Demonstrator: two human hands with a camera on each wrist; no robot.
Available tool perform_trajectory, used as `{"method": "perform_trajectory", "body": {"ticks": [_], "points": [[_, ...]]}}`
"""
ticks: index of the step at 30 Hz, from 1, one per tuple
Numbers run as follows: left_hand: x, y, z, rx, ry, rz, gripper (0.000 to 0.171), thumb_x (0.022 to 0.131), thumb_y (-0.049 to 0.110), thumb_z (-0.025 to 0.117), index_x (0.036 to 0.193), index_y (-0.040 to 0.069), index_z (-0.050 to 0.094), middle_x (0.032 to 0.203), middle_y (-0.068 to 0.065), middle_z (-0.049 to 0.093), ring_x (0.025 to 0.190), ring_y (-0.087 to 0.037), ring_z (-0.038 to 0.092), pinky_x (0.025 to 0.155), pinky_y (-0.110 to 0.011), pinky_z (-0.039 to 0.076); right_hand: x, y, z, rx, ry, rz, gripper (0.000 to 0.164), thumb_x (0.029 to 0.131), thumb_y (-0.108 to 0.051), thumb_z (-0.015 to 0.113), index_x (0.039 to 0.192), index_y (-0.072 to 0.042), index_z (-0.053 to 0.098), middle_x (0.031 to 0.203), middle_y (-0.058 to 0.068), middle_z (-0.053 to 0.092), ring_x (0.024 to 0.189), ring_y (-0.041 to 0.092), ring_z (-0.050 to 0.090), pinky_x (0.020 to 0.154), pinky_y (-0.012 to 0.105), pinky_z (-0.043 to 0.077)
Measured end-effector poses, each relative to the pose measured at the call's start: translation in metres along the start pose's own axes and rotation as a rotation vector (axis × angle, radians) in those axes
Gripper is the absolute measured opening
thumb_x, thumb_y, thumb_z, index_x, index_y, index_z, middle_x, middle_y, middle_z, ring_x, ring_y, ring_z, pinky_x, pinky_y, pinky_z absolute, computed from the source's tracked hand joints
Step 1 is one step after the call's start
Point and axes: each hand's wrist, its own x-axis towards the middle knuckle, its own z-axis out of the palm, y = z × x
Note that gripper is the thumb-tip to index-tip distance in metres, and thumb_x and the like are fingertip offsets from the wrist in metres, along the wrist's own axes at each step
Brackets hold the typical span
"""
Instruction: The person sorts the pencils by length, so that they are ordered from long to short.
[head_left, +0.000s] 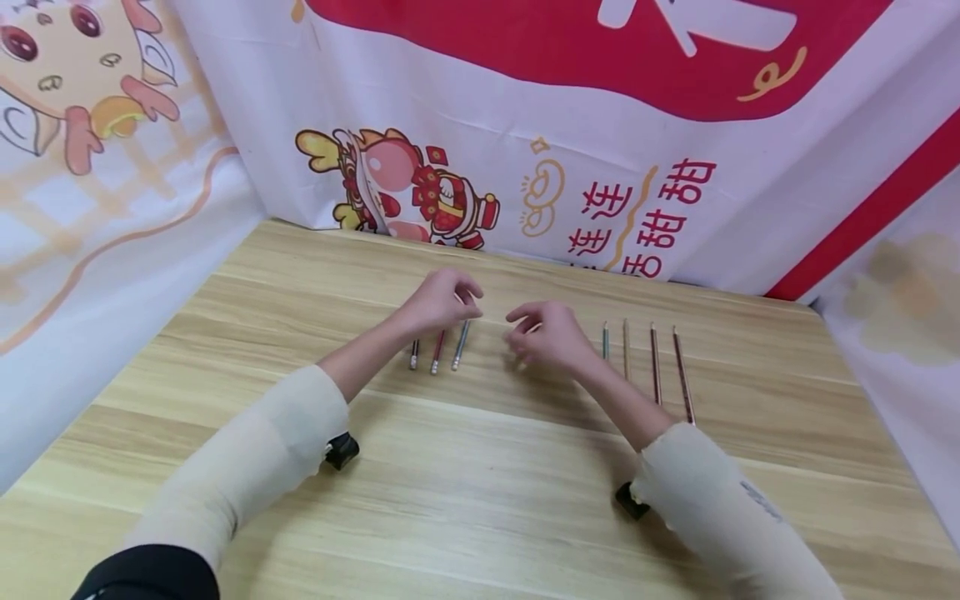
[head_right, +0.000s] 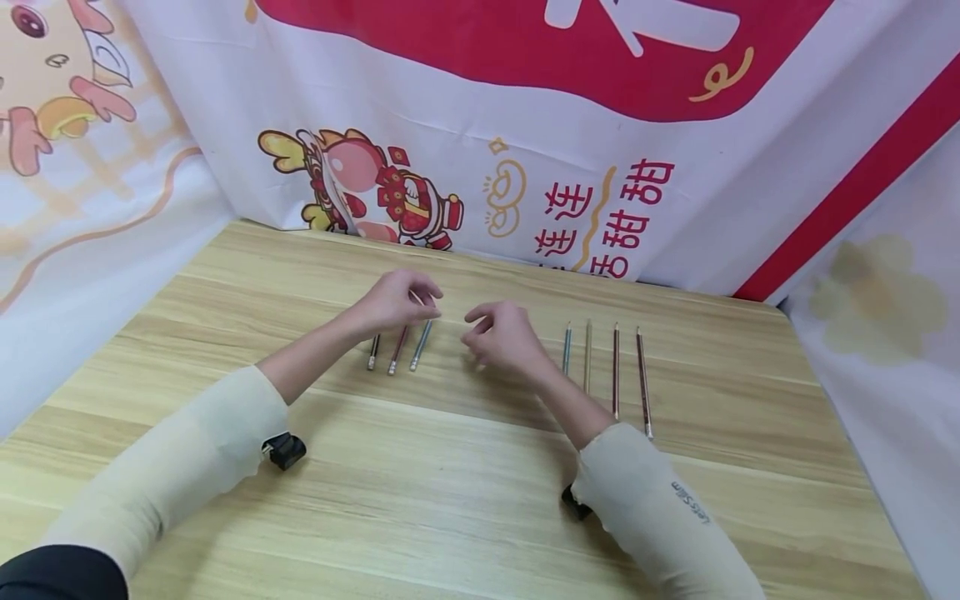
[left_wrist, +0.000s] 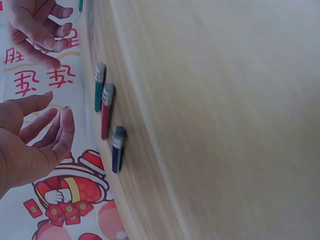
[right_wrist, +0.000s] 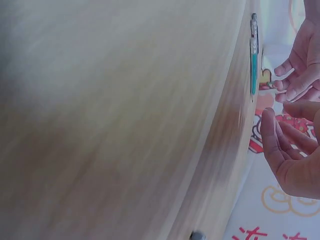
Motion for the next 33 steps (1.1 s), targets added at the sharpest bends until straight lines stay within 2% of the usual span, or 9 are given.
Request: {"method": "perform_trajectory", "body": {"ticks": [9, 16, 18, 22, 25, 29, 33], "points": [[-0.009, -0.016, -0.012, 0.063, -0.002, -0.016, 0.031, 0.092, 0.001, 0.074, 0.121, -0.008, 0.068, 0.100, -0.016, 0.071, 0.089, -0.027, 0.066, 0.073, -0.028, 0.057, 0.013, -0.009, 0.019, 0.009, -0.023, -0.017, 0.034, 0.093, 0.004, 0.070, 0.125, 0.011, 0.065, 0.096, 0.027, 0.074, 0.078, 0.043, 0.073, 0.066, 0.045, 0.066], [-0.016, -0.024, -0.021, 0.060, 0.010, -0.034, 0.034, 0.092, 0.002, 0.073, 0.123, -0.010, 0.068, 0.110, -0.021, 0.072, 0.102, -0.032, 0.068, 0.090, -0.039, 0.060, 0.022, -0.018, 0.034, 0.011, -0.007, -0.019, 0.034, 0.091, 0.005, 0.069, 0.124, 0.010, 0.067, 0.092, 0.020, 0.075, 0.073, 0.038, 0.072, 0.067, 0.044, 0.066], [-0.017, -0.027, -0.023, 0.048, 0.010, -0.041, 0.034, 0.092, 0.001, 0.073, 0.124, -0.011, 0.067, 0.113, -0.023, 0.072, 0.103, -0.032, 0.068, 0.091, -0.038, 0.061, 0.024, -0.021, 0.037, 0.010, -0.003, -0.020, 0.034, 0.090, 0.005, 0.068, 0.124, 0.009, 0.067, 0.092, 0.020, 0.076, 0.070, 0.035, 0.072, 0.068, 0.045, 0.066], [-0.019, -0.032, -0.026, -0.029, -0.016, -0.088, 0.036, 0.095, 0.001, 0.071, 0.128, -0.013, 0.064, 0.115, -0.026, 0.070, 0.101, -0.034, 0.069, 0.089, -0.037, 0.063, 0.028, -0.025, 0.041, 0.010, 0.003, -0.017, 0.035, 0.089, 0.004, 0.068, 0.124, 0.009, 0.068, 0.094, 0.020, 0.076, 0.072, 0.036, 0.072, 0.067, 0.040, 0.066], [-0.020, -0.033, -0.028, -0.145, -0.050, -0.140, 0.037, 0.100, 0.001, 0.064, 0.132, -0.016, 0.059, 0.119, -0.029, 0.067, 0.104, -0.038, 0.069, 0.092, -0.040, 0.063, 0.032, -0.027, 0.044, 0.011, 0.005, -0.001, 0.035, 0.090, 0.003, 0.069, 0.124, 0.008, 0.068, 0.095, 0.018, 0.076, 0.078, 0.039, 0.074, 0.065, 0.036, 0.065], [-0.021, -0.033, -0.031, -0.276, -0.061, -0.203, 0.039, 0.103, 0.000, 0.057, 0.138, -0.018, 0.052, 0.128, -0.034, 0.063, 0.111, -0.040, 0.068, 0.096, -0.039, 0.061, 0.038, -0.031, 0.048, 0.051, 0.007, 0.036, 0.034, 0.092, 0.003, 0.070, 0.125, 0.010, 0.066, 0.098, 0.020, 0.076, 0.083, 0.036, 0.076, 0.072, 0.038, 0.067], [-0.022, -0.035, -0.034, -0.328, -0.060, -0.246, 0.040, 0.104, 0.000, 0.055, 0.140, -0.017, 0.050, 0.132, -0.035, 0.060, 0.113, -0.041, 0.067, 0.096, -0.036, 0.061, 0.043, -0.034, 0.053, 0.098, 0.011, 0.072, 0.034, 0.092, 0.005, 0.071, 0.125, 0.012, 0.065, 0.100, 0.023, 0.075, 0.088, 0.034, 0.077, 0.077, 0.039, 0.066]]}}
